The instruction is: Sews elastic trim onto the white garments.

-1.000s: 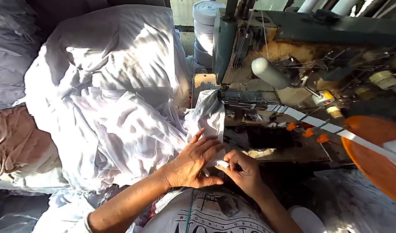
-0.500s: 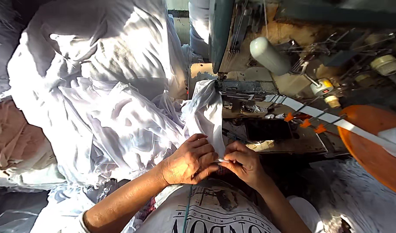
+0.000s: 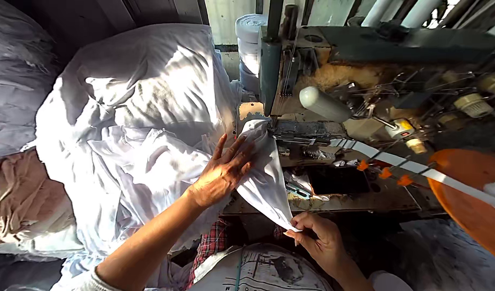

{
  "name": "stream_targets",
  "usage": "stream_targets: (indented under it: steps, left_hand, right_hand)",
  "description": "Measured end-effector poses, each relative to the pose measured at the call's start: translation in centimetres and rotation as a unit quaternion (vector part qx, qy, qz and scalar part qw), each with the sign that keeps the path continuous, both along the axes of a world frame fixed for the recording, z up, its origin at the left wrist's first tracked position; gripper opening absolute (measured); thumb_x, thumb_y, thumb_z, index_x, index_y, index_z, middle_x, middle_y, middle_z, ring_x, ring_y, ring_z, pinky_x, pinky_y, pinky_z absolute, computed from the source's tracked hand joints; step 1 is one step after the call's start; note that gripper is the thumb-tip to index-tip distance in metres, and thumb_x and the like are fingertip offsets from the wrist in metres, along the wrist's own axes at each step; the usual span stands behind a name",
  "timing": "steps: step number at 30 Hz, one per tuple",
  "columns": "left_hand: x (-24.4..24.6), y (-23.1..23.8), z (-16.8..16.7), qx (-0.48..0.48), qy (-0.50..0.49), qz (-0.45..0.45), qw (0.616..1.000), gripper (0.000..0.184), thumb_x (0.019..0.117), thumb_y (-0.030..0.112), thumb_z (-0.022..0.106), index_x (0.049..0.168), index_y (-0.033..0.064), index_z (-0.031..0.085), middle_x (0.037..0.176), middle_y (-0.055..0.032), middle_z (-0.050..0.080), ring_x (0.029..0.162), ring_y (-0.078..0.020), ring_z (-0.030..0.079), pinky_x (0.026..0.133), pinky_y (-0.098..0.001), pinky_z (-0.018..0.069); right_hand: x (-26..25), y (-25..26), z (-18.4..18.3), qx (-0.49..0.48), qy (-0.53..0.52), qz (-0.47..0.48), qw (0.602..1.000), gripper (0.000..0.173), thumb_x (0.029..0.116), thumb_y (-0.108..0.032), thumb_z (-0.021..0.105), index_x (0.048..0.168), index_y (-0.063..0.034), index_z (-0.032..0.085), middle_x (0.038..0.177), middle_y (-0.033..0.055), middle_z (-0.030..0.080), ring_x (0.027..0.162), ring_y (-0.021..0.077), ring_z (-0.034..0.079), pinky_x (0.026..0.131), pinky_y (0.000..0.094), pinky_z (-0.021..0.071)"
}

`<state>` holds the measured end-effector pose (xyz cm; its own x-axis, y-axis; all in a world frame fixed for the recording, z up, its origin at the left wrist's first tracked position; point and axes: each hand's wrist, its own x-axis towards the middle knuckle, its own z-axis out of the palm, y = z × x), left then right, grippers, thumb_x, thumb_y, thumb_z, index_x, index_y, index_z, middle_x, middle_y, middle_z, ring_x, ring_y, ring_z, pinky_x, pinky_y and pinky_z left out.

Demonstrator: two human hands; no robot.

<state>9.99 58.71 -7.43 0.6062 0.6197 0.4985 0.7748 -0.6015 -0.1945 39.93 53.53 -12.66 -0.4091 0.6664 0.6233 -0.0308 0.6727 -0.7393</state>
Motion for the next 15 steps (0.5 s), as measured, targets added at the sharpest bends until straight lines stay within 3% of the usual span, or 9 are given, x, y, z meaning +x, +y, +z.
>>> stream_targets:
  steps: [2,5,7,9,15]
  left_hand:
    - [-0.1,-0.8,0.6,0.005,-0.012,-0.006,1.000,0.031,0.0994,0.003,0.050,0.120,0.0083,0.072,0.142,-0.0164,0.061,0.141,-0.0412,0.047,0.113,-0.0744,0.0256]
    - [-0.6,-1.0,1.7,0.024,-0.013,0.009,1.000,0.023,0.0991,0.003,0.051,0.104,0.0072,0.074,0.136,-0.0152,0.065,0.139,-0.0396,0.051,0.113,-0.0733,0.0253]
    - [-0.9,-0.3,2.4,0.022,-0.025,0.018,0.999,0.023,0.0983,0.004,0.053,0.103,0.0076,0.075,0.136,-0.0161,0.065,0.139,-0.0398,0.050,0.115,-0.0730,0.0215]
    - [-1.3,0.8,2.8,0.016,-0.030,0.023,0.999,0.027,0.0976,0.004,0.053,0.110,0.0083,0.075,0.137,-0.0167,0.064,0.140,-0.0407,0.048,0.116,-0.0726,0.0193]
    - [-2.3,4.6,2.7,0.008,-0.055,0.056,0.997,0.021,0.0940,0.003,0.053,0.107,0.0012,0.070,0.133,-0.0216,0.063,0.132,-0.0444,0.054,0.113,-0.0704,0.0273]
  right_hand:
    - [-0.1,0.4,-0.5,0.003,0.006,-0.008,1.000,0.014,0.1000,-0.018,0.066,0.098,-0.0050,0.061,0.094,0.0050,0.068,0.080,0.0019,0.068,0.072,0.0132,0.0575]
    - [-0.7,1.5,-0.7,-0.002,0.012,-0.039,0.999,0.010,0.0958,-0.013,0.071,0.099,-0.0039,0.067,0.087,0.0036,0.072,0.070,0.0001,0.066,0.065,0.0127,0.0567]
    - [-1.4,2.3,-0.7,0.007,0.015,-0.054,0.998,0.009,0.0936,-0.011,0.072,0.098,-0.0031,0.069,0.084,0.0027,0.072,0.069,-0.0010,0.066,0.066,0.0122,0.0565]
    - [-2.2,3.2,-0.7,0.024,0.021,-0.071,0.997,0.008,0.0928,-0.010,0.072,0.096,-0.0025,0.070,0.083,0.0030,0.072,0.070,-0.0010,0.065,0.067,0.0118,0.0557]
    - [-4.0,6.1,-0.3,0.034,0.032,-0.098,0.994,0.010,0.0921,-0.007,0.072,0.094,0.0028,0.071,0.080,0.0062,0.072,0.064,-0.0001,0.064,0.062,0.0130,0.0550]
